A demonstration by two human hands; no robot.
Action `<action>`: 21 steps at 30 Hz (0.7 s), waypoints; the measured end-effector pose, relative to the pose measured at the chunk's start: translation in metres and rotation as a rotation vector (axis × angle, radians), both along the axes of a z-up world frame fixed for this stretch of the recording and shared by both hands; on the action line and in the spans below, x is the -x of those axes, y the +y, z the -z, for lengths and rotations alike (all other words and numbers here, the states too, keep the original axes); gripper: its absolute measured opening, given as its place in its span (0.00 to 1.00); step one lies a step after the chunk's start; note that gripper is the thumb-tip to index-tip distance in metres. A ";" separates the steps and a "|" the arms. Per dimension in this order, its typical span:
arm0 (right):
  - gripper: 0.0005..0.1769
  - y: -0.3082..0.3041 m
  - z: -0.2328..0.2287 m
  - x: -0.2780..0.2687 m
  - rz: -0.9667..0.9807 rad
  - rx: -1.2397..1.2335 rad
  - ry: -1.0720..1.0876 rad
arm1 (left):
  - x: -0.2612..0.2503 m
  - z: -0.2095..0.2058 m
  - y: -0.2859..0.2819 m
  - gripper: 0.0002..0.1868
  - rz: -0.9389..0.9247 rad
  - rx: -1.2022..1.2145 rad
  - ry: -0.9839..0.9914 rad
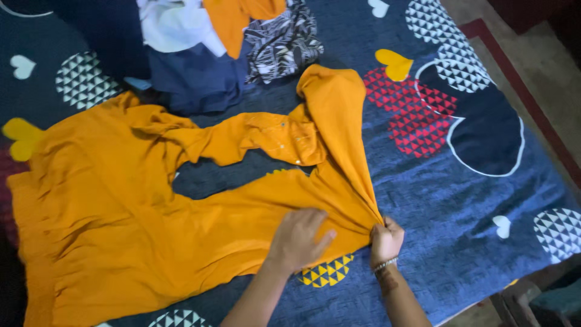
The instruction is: The person folds a pair of light blue jeans and places them into an open suitcase. They then pick up a long orange garment with sequin embellishments, unfold it, and fold it neatly on the bed. The person smooths the fabric and folds the garment into a compact rectangle.
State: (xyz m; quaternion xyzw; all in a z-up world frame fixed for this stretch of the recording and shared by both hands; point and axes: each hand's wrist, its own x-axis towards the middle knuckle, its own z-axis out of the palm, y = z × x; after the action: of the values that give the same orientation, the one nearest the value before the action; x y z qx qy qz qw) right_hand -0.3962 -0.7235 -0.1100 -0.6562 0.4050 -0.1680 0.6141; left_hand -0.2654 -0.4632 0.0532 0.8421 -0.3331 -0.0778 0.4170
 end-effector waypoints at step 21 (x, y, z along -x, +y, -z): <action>0.12 -0.014 -0.107 -0.028 -0.102 0.313 0.108 | 0.024 0.008 -0.087 0.10 -0.198 0.034 0.420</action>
State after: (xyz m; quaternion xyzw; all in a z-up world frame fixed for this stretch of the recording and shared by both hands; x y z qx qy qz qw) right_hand -0.3679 -0.7374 -0.0032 -0.7715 0.3727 -0.1620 0.4896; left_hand -0.2898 -0.5499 0.0450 0.8288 -0.1560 -0.2046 0.4969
